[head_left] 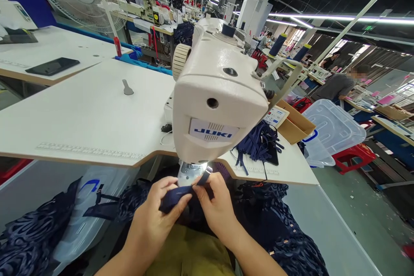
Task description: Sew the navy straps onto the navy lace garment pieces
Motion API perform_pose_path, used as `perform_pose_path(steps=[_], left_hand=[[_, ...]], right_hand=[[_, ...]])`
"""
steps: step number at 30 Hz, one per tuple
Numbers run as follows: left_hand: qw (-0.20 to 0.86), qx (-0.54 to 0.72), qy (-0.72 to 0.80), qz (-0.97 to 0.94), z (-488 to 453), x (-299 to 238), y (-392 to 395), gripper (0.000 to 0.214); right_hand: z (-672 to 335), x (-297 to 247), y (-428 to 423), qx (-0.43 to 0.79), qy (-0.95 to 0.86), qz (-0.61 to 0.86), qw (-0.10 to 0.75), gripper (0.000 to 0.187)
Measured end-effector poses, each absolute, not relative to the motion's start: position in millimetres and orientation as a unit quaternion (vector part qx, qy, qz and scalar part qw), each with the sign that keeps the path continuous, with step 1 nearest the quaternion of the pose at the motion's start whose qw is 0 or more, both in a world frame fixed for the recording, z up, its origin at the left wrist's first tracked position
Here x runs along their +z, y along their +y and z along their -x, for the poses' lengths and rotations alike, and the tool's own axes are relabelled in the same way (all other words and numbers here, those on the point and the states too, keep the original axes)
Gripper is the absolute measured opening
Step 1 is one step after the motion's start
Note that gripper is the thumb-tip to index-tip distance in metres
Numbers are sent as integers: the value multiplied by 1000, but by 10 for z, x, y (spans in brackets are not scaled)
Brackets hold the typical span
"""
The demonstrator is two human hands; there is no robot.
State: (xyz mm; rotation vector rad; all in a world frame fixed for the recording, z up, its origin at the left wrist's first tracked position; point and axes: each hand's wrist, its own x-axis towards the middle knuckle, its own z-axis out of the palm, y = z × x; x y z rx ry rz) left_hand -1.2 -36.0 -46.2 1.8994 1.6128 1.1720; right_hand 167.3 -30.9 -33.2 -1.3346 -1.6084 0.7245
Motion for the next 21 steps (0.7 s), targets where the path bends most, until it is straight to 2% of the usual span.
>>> perform_pose_path(steps=[3,5,9,14,17,21], left_hand=[[-52,477,496,-724,85,-450,-341,49],[-129,453,395,-788,95,-404,-319,44],[-93,361,295,-880,98,-315,-212,29],[-106,284,275,-913,158,-406,-100,37],[-97,295,310,-899,107,-471,-119,40],[-110,339,363,-861,-42,-390,-146,32]], right_hand=[[-1666,-287,-260,319,-637,536,452,8],[-1665,-239,-208,325,-627,537,461,12],[-1678,-198,-108,389,-579,546,463,18],[-1725,-278,-16,504,-520,492,483,11],[-1773,-301,73,467,-535,509,487,3],[-1816,-270,236,374,-587,534,480,7]])
